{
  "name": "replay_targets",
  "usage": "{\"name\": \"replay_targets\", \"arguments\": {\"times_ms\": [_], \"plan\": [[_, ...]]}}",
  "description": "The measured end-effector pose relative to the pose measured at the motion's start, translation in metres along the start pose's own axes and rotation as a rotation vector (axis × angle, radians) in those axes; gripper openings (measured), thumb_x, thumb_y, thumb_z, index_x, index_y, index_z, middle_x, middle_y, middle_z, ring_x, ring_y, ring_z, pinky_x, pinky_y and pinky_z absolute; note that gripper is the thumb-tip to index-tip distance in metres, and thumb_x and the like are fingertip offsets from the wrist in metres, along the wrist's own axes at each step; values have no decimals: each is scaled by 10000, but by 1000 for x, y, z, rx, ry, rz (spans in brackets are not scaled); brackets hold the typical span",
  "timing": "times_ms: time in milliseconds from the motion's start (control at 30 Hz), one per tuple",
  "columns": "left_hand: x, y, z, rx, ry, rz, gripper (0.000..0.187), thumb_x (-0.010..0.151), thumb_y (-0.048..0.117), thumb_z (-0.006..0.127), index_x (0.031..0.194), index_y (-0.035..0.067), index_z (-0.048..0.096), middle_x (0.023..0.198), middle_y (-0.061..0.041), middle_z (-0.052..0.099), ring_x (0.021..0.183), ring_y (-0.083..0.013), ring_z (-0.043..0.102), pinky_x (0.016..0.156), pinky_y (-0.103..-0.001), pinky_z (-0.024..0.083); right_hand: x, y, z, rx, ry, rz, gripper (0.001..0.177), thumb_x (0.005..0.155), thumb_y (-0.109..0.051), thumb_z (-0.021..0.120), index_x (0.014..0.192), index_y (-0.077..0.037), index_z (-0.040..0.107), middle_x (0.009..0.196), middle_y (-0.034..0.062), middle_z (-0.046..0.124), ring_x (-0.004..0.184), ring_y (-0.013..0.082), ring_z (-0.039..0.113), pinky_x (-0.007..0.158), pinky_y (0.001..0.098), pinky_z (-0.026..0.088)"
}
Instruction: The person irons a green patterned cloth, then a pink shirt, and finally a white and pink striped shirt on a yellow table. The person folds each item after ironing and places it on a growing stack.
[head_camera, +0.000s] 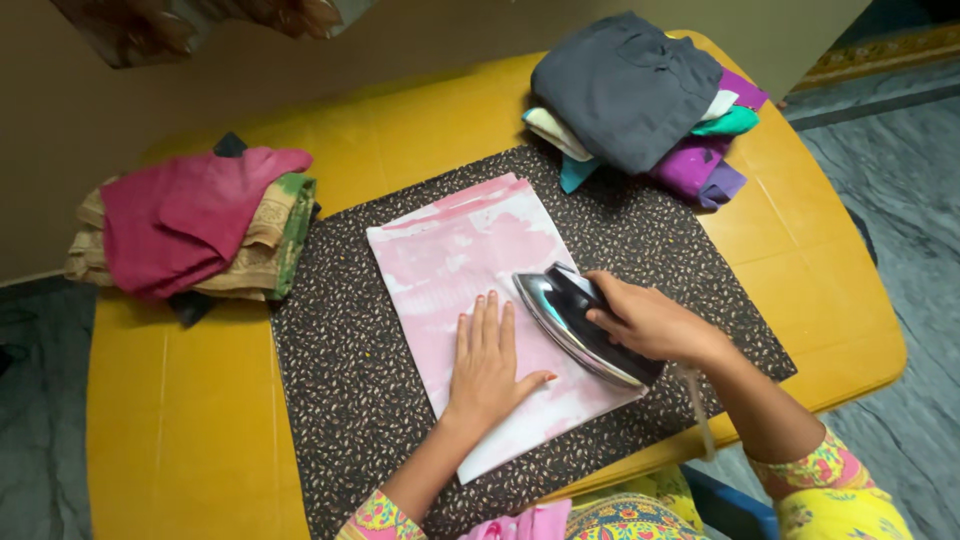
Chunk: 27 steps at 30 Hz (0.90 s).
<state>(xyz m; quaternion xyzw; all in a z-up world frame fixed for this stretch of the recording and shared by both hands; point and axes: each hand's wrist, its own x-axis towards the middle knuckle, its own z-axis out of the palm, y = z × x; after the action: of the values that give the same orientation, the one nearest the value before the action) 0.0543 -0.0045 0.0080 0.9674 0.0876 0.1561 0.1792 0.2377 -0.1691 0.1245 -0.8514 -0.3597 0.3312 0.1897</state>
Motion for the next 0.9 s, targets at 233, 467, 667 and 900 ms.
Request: {"name": "replay_targets", "arguments": {"times_ms": [233, 467, 667, 900], "plan": [[3, -10, 10, 74, -55, -23, 1223, 813, 834, 539, 1533, -113, 251, 1608, -360, 190, 1522, -476, 110, 1196, -614, 28, 32, -13, 19, -167, 354, -94, 452, 995, -283, 516, 1350, -19, 421, 1193, 294, 641, 899, 516, 672, 805, 573, 545], [4, -14, 12, 63, -80, -15, 1225, 813, 815, 559, 1536, -121, 237, 1597, -374, 177, 1509, -484, 104, 1185, -618, 30, 133, -41, 11, -221, 455, -100, 275, 996, -221, 487, 1169, -7, 471, 1137, 305, 653, 896, 536, 666, 810, 614, 528], [2, -20, 11, -84, -110, -72, 1169, 795, 767, 633, 1532, -71, 283, 1604, -333, 228, 1516, -469, 136, 1202, -593, 63, 212, -50, 6, -253, 521, -99, 291, 1000, -242, 481, 1153, 5, 477, 1100, 315, 678, 927, 545, 661, 849, 618, 514], [9, -51, -3, -134, 42, -231, 1191, 687, 667, 811, 1520, -42, 341, 1585, -284, 337, 1517, -426, 215, 1212, -607, 82, 189, -37, 0, -234, 365, -159, 422, 986, -323, 565, 1205, 16, 445, 982, 309, 702, 903, 516, 669, 807, 592, 524]]}}
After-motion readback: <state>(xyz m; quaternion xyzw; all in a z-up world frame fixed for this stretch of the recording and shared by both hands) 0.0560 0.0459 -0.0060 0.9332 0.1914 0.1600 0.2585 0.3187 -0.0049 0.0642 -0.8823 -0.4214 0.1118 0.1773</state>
